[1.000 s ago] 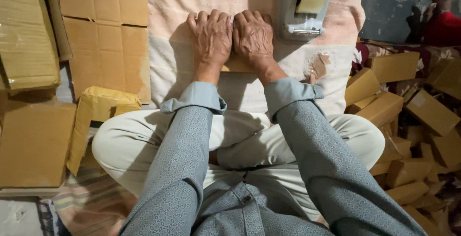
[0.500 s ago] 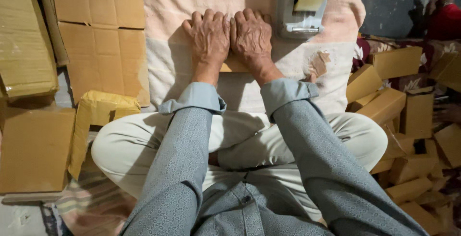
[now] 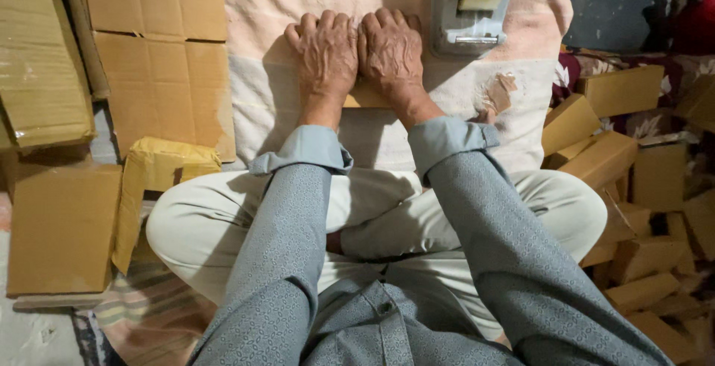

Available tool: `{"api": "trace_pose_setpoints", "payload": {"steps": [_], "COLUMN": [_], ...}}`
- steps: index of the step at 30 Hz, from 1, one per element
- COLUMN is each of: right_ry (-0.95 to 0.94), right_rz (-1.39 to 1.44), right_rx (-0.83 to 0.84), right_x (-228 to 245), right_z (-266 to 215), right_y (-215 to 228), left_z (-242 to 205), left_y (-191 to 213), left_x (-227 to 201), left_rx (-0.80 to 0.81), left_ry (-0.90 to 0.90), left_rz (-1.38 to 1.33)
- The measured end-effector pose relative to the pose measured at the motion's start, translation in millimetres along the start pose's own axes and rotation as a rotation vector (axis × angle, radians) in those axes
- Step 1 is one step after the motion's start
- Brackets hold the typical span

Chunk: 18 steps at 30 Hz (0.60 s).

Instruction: The person unpacks a smartwatch and its accessories from a white tray, places them into a black product box, then puts the product box into a brown shipping box. They seal the shipping box with tape from a dispenser and set it aside.

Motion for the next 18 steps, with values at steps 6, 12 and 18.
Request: {"api": "trace_pose_setpoints", "payload": {"steps": [6,12,18], "right_ry": [0.009,-0.055,-0.015], "right_rz": [-0.017,0.021,-0.040], "right_rx": [-0.008,0.029,0.007], "right_x": [2,-1,-1], "right_z": [-1,-2,-3], "right_y": [1,-2,-5], "left_z": [-1,-1,-3], "left_y": [2,-5,-10], "left_x": [0,2,3], "left_rx": [0.003,0.049,0.041], "left_ry": [0.011,0.045,0.016], "left_rz": [0.001,-0.019,0.028]}}
Point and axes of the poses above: each hand's wrist, its own z-axis towards the middle knuckle, its own y-axis out of the back of the hand, x = y × z, the point moved 5 cm from there along z, towards the middle knuckle, and after that the axes turned 14 degrees about -x, right-handed, at the moved point
